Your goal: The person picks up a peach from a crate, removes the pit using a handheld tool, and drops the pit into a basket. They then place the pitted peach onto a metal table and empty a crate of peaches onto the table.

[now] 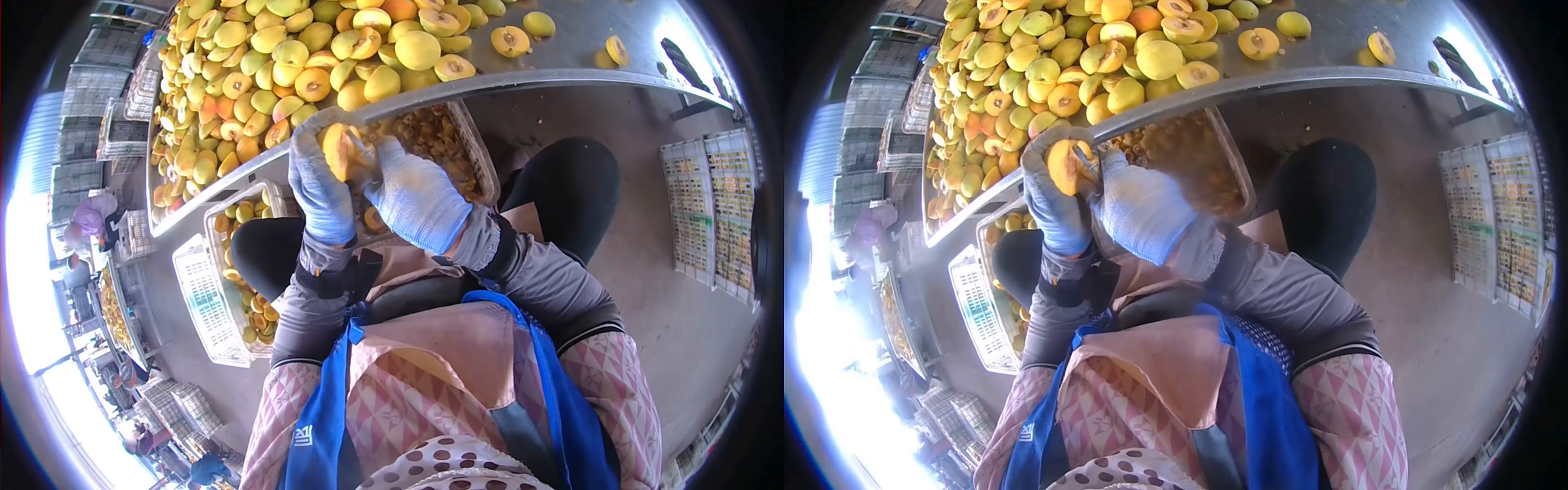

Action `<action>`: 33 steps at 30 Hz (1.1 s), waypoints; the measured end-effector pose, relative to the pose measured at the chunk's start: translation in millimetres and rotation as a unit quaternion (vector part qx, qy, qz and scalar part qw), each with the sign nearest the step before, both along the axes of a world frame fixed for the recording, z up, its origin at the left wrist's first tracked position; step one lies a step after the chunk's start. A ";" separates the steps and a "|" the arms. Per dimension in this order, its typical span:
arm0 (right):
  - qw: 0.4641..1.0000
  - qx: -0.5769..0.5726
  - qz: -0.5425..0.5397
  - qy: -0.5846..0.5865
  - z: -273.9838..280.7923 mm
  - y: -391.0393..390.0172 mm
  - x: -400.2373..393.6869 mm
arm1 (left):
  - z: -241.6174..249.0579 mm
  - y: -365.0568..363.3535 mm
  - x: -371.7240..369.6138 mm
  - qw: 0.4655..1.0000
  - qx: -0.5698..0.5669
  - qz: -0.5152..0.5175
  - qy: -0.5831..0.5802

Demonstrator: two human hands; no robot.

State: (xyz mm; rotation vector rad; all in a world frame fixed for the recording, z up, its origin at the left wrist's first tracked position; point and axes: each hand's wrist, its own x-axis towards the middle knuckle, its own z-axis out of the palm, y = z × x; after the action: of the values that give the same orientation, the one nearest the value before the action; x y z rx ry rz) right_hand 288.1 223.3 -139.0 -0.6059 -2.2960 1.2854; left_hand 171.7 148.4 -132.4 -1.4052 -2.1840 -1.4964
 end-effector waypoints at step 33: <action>0.996 0.005 0.086 -0.035 -0.7 2.6 10.8 | -29.7 -7.0 -20.9 0.980 0.030 -0.060 -0.185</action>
State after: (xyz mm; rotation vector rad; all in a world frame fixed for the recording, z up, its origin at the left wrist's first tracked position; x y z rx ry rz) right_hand 298.9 225.9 -139.6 -0.4650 -2.4564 1.3499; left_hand 150.8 141.4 -162.1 -1.3497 -2.2628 -1.9887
